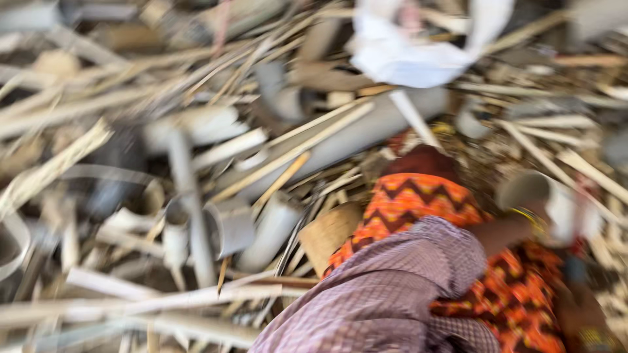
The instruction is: The person uses a small metal tool to scrape the edges and surface of several pieces of white PVC pipe, while sitting among a large pile of plastic scrap material.
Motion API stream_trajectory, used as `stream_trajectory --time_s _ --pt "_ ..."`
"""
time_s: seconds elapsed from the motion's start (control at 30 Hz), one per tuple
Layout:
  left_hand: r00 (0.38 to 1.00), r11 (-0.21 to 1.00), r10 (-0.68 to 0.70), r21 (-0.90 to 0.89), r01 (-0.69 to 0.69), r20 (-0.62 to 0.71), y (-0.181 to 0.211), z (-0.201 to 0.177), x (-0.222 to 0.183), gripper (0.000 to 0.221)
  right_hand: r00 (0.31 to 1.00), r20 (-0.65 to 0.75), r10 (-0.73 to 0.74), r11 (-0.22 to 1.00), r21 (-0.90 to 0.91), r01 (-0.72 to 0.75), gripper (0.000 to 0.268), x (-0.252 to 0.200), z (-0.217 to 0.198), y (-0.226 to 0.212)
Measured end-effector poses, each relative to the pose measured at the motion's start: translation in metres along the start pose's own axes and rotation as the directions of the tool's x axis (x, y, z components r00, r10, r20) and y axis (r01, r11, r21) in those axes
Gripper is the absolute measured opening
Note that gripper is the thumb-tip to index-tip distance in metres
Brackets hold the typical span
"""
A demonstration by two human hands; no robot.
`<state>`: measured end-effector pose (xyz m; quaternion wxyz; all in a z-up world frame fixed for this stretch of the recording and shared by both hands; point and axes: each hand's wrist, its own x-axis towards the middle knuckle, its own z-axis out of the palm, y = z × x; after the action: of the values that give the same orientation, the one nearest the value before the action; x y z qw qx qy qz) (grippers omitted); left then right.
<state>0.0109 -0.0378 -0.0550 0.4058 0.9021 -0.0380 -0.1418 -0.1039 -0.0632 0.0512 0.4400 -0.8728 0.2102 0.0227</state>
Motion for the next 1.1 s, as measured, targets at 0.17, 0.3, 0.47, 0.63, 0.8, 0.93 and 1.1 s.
stream_trajectory --time_s 0.17,0.3,0.47,0.63,0.8,0.93,1.1 --pt "0.992 0.994 -0.107 -0.044 0.104 -0.065 0.003 -0.026 -0.004 0.041 0.994 -0.095 0.05 0.997 0.071 -0.043 0.05 -0.021 -0.013 0.033" --pt "0.97 0.977 -0.18 -0.144 0.156 -0.164 0.0 -0.02 -0.008 0.042 0.977 -0.165 0.135 0.99 0.071 -0.125 0.051 -0.057 -0.039 0.067" --pt "0.994 0.988 -0.055 -0.14 0.068 0.098 -0.005 -0.029 0.004 0.036 0.986 -0.119 0.113 0.993 0.052 -0.107 0.051 -0.028 -0.026 0.059" --pt "0.997 0.998 -0.058 0.005 0.057 0.054 0.001 -0.028 0.0 0.036 0.984 -0.11 0.137 0.99 0.035 -0.134 0.051 -0.033 -0.031 0.07" --pt "0.99 0.979 -0.019 -0.197 0.046 0.138 0.006 -0.038 -0.007 0.032 0.985 -0.096 0.147 0.989 0.036 -0.144 0.052 -0.029 -0.029 0.073" --pt "0.996 0.999 -0.01 0.039 0.007 0.084 0.011 -0.041 -0.012 0.035 0.982 -0.097 0.164 0.986 0.033 -0.161 0.052 -0.032 -0.036 0.082" --pt "0.994 0.993 0.08 0.082 -0.087 0.078 0.014 -0.058 -0.021 0.038 0.979 -0.077 0.188 0.982 0.031 -0.186 0.053 -0.028 -0.037 0.088"
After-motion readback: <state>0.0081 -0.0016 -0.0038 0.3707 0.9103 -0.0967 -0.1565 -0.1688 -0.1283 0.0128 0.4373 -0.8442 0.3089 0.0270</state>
